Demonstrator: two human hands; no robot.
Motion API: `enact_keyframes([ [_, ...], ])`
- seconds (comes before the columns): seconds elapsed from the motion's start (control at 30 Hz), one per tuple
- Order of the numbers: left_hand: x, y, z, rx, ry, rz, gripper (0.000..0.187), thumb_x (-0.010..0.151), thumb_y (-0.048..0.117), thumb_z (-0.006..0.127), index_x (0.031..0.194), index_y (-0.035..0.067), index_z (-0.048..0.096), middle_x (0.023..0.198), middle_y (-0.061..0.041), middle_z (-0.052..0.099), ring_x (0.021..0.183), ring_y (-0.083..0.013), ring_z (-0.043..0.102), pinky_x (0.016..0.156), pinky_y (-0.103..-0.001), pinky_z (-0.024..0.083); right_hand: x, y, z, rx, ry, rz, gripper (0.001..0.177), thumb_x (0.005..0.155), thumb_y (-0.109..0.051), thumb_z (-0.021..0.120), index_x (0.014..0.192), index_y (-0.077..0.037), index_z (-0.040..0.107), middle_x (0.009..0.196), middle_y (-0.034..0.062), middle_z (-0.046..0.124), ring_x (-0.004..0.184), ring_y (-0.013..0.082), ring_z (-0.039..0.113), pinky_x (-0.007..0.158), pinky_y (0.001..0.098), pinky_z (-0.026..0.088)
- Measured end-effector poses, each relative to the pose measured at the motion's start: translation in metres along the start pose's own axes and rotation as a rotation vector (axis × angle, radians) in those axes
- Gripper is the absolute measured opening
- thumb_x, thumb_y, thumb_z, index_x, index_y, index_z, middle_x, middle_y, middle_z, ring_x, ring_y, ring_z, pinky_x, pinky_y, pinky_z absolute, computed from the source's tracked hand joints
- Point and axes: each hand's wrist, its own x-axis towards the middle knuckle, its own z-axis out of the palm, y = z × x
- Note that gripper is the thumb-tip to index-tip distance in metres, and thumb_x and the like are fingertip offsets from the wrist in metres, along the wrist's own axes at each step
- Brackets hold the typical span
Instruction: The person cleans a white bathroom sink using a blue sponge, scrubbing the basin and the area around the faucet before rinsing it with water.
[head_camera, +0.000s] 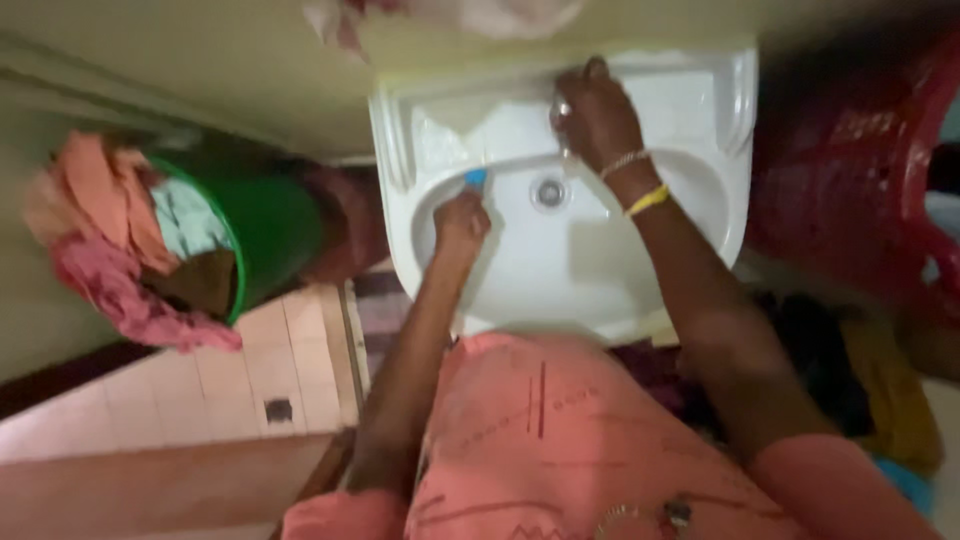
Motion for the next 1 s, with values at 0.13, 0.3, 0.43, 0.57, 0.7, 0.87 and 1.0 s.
enact_keyframes([
  [0.13,0.010,-0.011,0.007,-0.033,-0.025,-0.037,0.015,0.095,0.003,0.055,0.080,0.002,0.059,0.059,-0.002,0.045,0.042,-0.0127,0.038,0.034,-0.027,0.026,0.010,-0.006,0.004,-0.085,-0.033,0.057,0.021,0.085,-0.007,0.079,0.106,-0.004,0.074,0.105,0.0297,0.063,0.085,0.0436,0.068,0.078,0.0507,0.057],
  [0.3,0.043,-0.016,-0.002,-0.058,-0.083,-0.056,0.016,0.095,0.006,0.055,0.080,0.003,0.059,0.058,-0.002,0.045,0.041,-0.0127,0.038,0.034,-0.027,0.026,-0.004,-0.008,0.000,-0.040,-0.073,0.079,0.024,0.082,-0.005,0.078,0.106,-0.003,0.072,0.110,0.0277,0.064,0.087,0.0423,0.069,0.078,0.0487,0.058],
  [0.43,0.032,-0.032,-0.008,-0.018,-0.065,-0.097,0.017,0.095,0.009,0.054,0.080,0.004,0.058,0.058,-0.002,0.045,0.041,-0.0128,0.038,0.033,-0.027,0.026,0.002,-0.018,-0.001,-0.008,0.045,0.087,0.033,0.074,-0.005,0.080,0.106,-0.006,0.075,0.108,0.0288,0.064,0.087,0.0427,0.069,0.076,0.0510,0.058],
  [0.57,0.052,-0.018,-0.006,-0.059,-0.105,-0.102,0.018,0.095,0.011,0.054,0.079,0.005,0.058,0.058,-0.002,0.046,0.040,-0.0128,0.037,0.033,-0.027,0.027,0.001,-0.009,0.006,0.063,-0.026,0.153,0.025,0.086,-0.008,0.078,0.109,-0.004,0.072,0.112,0.0245,0.067,0.095,0.0415,0.069,0.083,0.0490,0.059],
  [0.7,0.041,-0.037,0.004,-0.032,-0.129,-0.142,0.019,0.095,0.013,0.053,0.079,0.005,0.058,0.058,-0.002,0.046,0.040,-0.0128,0.037,0.033,-0.027,0.027,0.009,-0.005,0.003,-0.070,0.007,0.098,0.027,0.081,-0.007,0.077,0.108,-0.004,0.074,0.108,0.0294,0.064,0.092,0.0456,0.068,0.082,0.0508,0.057],
  [0.87,0.053,-0.036,0.019,-0.046,-0.197,-0.178,0.020,0.096,0.016,0.053,0.079,0.006,0.057,0.058,-0.002,0.046,0.039,-0.0128,0.037,0.033,-0.027,0.027,0.011,-0.014,-0.003,-0.032,0.050,0.137,0.026,0.086,-0.004,0.074,0.113,-0.006,0.074,0.116,0.0270,0.064,0.094,0.0445,0.068,0.085,0.0505,0.057],
  [1.0,0.066,-0.061,0.026,-0.014,-0.276,-0.223,0.021,0.096,0.019,0.052,0.079,0.007,0.057,0.058,-0.002,0.047,0.038,-0.0128,0.037,0.033,-0.027,0.027,0.001,-0.012,0.004,-0.016,0.003,0.191,0.033,0.081,-0.006,0.077,0.113,-0.006,0.073,0.116,0.0287,0.062,0.089,0.0439,0.068,0.082,0.0501,0.057],
])
